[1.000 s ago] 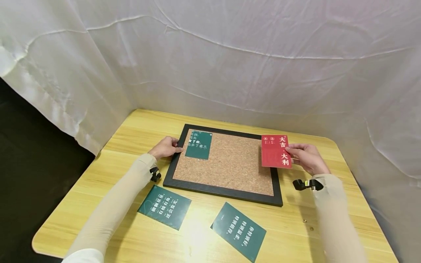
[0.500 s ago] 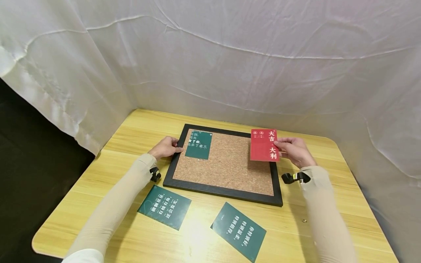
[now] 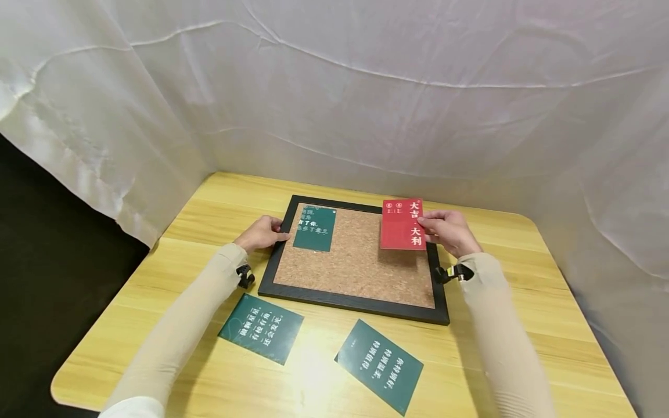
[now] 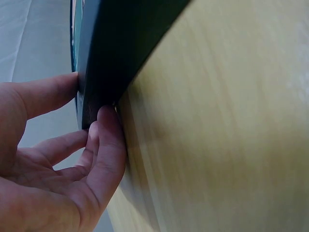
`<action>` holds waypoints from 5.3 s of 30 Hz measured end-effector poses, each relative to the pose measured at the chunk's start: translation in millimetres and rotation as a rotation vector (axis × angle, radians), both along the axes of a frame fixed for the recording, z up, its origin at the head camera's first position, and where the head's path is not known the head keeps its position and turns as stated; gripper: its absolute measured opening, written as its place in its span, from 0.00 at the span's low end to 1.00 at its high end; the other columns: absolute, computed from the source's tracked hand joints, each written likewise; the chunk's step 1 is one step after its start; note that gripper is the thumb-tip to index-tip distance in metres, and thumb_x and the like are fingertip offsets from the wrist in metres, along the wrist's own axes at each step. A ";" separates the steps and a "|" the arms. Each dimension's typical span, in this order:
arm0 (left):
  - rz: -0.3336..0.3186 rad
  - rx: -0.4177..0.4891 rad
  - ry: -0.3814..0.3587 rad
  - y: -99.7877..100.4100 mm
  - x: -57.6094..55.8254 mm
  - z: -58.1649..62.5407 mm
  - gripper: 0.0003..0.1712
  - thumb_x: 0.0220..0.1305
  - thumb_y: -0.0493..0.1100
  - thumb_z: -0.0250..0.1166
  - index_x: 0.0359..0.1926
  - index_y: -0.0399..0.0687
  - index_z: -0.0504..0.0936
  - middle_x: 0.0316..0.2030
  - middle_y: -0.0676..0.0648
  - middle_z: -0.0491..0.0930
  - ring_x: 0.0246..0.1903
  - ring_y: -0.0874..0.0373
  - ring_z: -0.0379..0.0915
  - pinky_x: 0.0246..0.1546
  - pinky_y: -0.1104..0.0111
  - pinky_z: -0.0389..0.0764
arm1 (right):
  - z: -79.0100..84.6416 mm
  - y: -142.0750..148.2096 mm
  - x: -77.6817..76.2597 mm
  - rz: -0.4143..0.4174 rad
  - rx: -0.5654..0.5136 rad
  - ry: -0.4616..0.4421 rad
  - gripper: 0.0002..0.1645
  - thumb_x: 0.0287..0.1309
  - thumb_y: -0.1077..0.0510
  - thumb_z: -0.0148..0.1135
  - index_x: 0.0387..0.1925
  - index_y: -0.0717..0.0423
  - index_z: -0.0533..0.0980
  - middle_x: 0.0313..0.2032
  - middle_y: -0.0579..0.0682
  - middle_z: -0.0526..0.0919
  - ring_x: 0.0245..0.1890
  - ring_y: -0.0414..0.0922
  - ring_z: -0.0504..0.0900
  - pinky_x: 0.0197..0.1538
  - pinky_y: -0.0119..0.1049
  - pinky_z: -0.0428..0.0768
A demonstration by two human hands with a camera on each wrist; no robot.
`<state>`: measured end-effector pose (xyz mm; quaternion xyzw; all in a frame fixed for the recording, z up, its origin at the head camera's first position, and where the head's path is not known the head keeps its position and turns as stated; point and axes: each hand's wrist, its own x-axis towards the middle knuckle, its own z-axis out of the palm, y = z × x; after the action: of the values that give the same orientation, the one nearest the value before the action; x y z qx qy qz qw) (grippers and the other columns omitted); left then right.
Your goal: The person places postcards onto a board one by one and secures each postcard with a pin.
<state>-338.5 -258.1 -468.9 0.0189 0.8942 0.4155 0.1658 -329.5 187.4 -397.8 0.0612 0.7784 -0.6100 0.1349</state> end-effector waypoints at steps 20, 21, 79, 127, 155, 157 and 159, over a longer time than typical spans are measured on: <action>0.050 0.001 -0.025 -40.1 14.8 -13.0 0.38 0.76 0.46 0.61 0.77 0.30 0.61 0.59 0.35 0.72 0.49 0.50 0.70 0.45 0.67 0.76 | -22.7 -98.1 -25.3 0.079 0.044 -0.034 0.20 0.71 0.61 0.62 0.58 0.71 0.74 0.46 0.58 0.80 0.33 0.40 0.85 0.43 0.35 0.87; 0.057 0.011 -0.027 -37.4 15.4 -15.7 0.37 0.76 0.46 0.62 0.76 0.31 0.62 0.58 0.36 0.73 0.48 0.50 0.70 0.44 0.67 0.76 | -23.6 -97.8 -25.1 0.087 0.060 -0.042 0.19 0.72 0.61 0.61 0.58 0.70 0.74 0.47 0.59 0.81 0.34 0.40 0.85 0.45 0.38 0.87; 0.072 -0.021 -0.007 -50.0 15.8 -1.3 0.35 0.75 0.46 0.63 0.74 0.31 0.66 0.56 0.37 0.76 0.48 0.50 0.71 0.45 0.67 0.74 | -60.9 -155.6 -35.6 0.047 0.296 0.016 0.06 0.69 0.63 0.64 0.38 0.65 0.78 0.37 0.56 0.83 0.25 0.41 0.85 0.32 0.34 0.87; 0.067 -0.024 -0.016 -36.2 20.3 -0.8 0.38 0.75 0.47 0.63 0.76 0.32 0.62 0.63 0.34 0.72 0.52 0.48 0.71 0.53 0.62 0.77 | -54.3 -154.5 -39.5 0.126 0.542 -0.023 0.11 0.69 0.62 0.64 0.29 0.62 0.75 0.32 0.56 0.83 0.20 0.43 0.85 0.27 0.34 0.86; 0.023 -0.177 0.212 -35.5 13.3 15.2 0.37 0.74 0.50 0.63 0.75 0.35 0.66 0.67 0.31 0.70 0.64 0.36 0.72 0.63 0.44 0.76 | -60.7 -160.6 -43.3 0.102 0.580 -0.066 0.10 0.69 0.57 0.65 0.39 0.63 0.79 0.39 0.60 0.86 0.24 0.45 0.87 0.25 0.32 0.84; -0.006 -0.198 0.278 -29.4 11.7 19.8 0.35 0.74 0.48 0.63 0.74 0.34 0.68 0.67 0.31 0.69 0.64 0.36 0.71 0.63 0.44 0.76 | -60.6 -160.8 -43.7 0.101 0.580 -0.072 0.10 0.69 0.57 0.65 0.40 0.63 0.79 0.39 0.60 0.86 0.24 0.46 0.87 0.25 0.32 0.84; -0.053 -0.215 0.330 -20.9 9.8 23.4 0.33 0.74 0.47 0.63 0.73 0.34 0.69 0.66 0.32 0.69 0.65 0.36 0.70 0.66 0.44 0.74 | -60.8 -160.9 -44.3 0.099 0.588 -0.072 0.11 0.69 0.57 0.66 0.41 0.63 0.79 0.39 0.60 0.86 0.23 0.45 0.87 0.25 0.32 0.84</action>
<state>-328.7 -278.9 -445.4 0.0925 0.9477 0.3042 0.0287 -373.8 26.5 -458.6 0.0814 0.9184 -0.3485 0.1686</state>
